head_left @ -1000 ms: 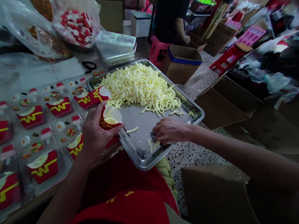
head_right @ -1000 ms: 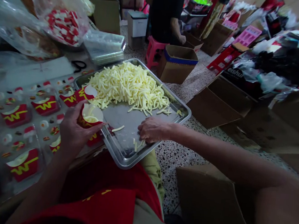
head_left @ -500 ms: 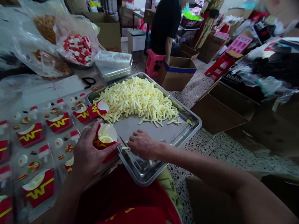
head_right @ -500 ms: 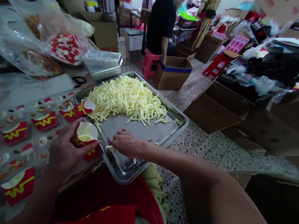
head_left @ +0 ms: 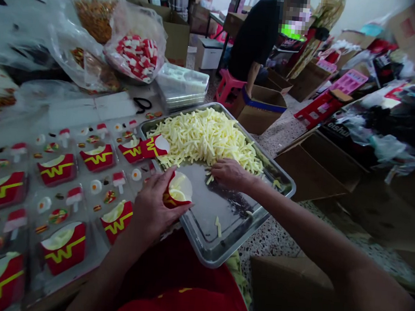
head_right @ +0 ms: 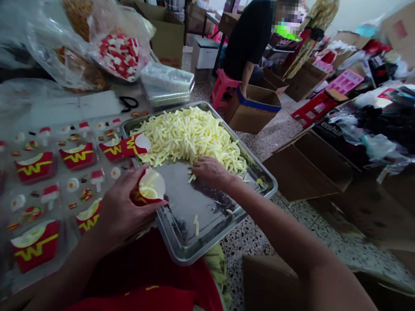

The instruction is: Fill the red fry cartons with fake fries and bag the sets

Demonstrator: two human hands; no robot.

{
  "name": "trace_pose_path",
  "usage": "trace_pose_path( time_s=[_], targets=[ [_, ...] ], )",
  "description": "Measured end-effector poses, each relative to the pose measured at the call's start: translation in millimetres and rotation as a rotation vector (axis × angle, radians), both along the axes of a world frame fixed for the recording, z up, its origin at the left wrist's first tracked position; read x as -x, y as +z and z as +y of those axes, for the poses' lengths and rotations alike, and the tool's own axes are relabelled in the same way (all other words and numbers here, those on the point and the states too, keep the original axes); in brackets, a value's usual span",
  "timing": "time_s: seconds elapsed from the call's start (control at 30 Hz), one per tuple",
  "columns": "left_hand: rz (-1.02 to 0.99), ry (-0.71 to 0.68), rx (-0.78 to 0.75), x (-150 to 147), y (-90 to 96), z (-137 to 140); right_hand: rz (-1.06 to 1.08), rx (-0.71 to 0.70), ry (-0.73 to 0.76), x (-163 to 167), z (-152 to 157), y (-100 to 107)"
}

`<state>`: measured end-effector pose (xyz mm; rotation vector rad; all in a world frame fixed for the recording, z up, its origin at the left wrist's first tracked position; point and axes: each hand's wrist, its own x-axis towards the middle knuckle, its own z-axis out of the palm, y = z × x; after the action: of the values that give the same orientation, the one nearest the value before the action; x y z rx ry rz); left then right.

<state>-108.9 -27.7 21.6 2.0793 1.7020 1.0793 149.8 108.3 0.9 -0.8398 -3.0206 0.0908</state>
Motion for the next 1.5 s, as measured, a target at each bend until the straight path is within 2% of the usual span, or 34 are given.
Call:
trace_pose_path(
  time_s=[0.17,0.27,0.4,0.47,0.53,0.63,0.7,0.73,0.8,0.87,0.93,1.03,1.13,1.23,1.37,1.43,1.5],
  targets=[
    [0.042,-0.094,0.110,-17,0.5,7,0.130,0.055,-0.225,11,-17,-6],
    [0.051,-0.089,0.127,-17,-0.7,6,0.195,0.062,-0.241,14,-32,-8],
    [0.100,-0.041,0.138,-12,-2.8,-3,0.131,0.020,-0.235,17,-52,-11],
    [0.137,-0.013,0.152,-13,-0.8,-6,0.155,0.037,-0.279,19,-58,-15],
    [0.177,0.013,0.169,-16,3.4,-5,0.275,0.116,-0.401,22,-60,-19],
    [0.246,0.030,0.196,-22,9.1,2,0.540,0.373,-0.644,27,-59,-17],
    [0.277,0.026,0.208,-26,9.3,8,0.709,0.513,-0.725,35,-59,-8],
    [0.274,0.022,0.206,-29,8.0,10,0.769,0.524,-0.721,40,-61,-1],
    [0.224,0.042,0.169,-33,3.0,13,0.798,0.415,-0.633,53,-66,13],
    [0.139,0.098,0.099,-36,-3.1,14,0.729,0.259,-0.515,69,-73,26],
    [0.062,0.156,0.037,-35,-8.0,11,0.677,0.222,-0.456,84,-80,37],
    [-0.005,0.243,-0.021,-27,-11.7,4,0.690,0.361,-0.400,102,-87,49],
    [-0.051,0.316,-0.083,-14,-14.8,-7,0.648,0.461,-0.271,117,-86,59],
    [-0.105,0.354,-0.126,0,-19.6,-20,0.585,0.514,-0.154,140,-83,65],
    [-0.174,0.492,-0.145,27,-22.3,-40,0.509,0.502,0.086,180,-83,69],
    [-0.182,0.507,-0.153,46,-20.6,-47,0.564,0.528,0.159,197,-80,72],
    [-0.223,0.505,-0.160,65,-18.3,-52,0.705,0.615,0.157,208,-74,75]
  ],
)
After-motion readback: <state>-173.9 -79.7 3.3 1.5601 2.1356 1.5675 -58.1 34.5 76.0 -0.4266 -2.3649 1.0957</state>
